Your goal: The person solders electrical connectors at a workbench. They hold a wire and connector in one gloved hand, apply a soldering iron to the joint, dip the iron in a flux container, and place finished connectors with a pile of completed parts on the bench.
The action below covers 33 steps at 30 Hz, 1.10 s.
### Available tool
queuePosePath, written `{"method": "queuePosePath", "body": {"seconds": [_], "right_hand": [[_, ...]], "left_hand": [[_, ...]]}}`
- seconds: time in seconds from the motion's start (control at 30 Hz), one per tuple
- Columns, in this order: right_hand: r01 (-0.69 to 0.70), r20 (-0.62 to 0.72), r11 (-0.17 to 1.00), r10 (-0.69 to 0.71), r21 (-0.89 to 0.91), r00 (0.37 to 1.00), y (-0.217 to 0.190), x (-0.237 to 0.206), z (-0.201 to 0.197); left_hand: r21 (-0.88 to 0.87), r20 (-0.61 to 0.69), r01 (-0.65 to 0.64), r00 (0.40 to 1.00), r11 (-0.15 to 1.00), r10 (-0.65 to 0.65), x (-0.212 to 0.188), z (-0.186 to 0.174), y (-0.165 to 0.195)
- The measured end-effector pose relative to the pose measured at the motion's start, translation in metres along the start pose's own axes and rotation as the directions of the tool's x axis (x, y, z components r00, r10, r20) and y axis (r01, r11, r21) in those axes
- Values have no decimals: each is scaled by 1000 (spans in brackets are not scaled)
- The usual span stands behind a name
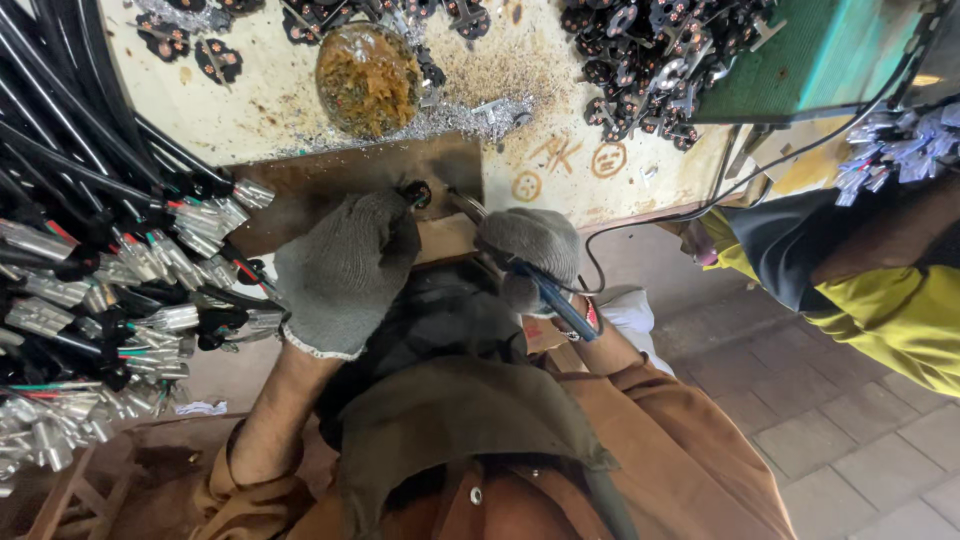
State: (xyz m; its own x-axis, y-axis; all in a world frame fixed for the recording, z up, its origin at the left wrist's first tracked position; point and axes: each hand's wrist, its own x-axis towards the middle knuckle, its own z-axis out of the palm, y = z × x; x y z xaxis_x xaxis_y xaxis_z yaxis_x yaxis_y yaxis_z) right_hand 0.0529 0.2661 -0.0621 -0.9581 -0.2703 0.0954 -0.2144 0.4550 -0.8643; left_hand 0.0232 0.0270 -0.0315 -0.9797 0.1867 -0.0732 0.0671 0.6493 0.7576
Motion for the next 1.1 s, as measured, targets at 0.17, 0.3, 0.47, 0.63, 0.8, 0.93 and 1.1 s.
{"method": "queuePosePath", "body": {"seconds": [0.17,0.3,0.47,0.63,0.8,0.93,1.1], "right_hand": [[97,-84,980,-113,-172,990,1,-8,9],[74,-20,950,-84,-304,996,-5,-5,2],[126,30,983,-123,-131,992,-6,1,0],[205,64,977,-201,-64,978,-4,5,-3],[169,303,982,-134,-90,943,-1,4,-9],[125,326,980,-69,-154,943,0,2,-10],[89,227,991,-110,100,968,-2,2,-9]], "left_hand": [[24,16,26,1000,999,-26,-5,5,-3],[60,7,3,1000,998,-3,-4,6,-3],[50,-5,-43,999,998,44,-2,4,-2],[11,-41,-30,999,999,31,-5,4,0],[158,-85,-30,995,987,44,-7,17,6],[201,-76,-36,996,979,53,-9,21,6],[153,-42,-53,997,987,60,-11,18,3]]}}
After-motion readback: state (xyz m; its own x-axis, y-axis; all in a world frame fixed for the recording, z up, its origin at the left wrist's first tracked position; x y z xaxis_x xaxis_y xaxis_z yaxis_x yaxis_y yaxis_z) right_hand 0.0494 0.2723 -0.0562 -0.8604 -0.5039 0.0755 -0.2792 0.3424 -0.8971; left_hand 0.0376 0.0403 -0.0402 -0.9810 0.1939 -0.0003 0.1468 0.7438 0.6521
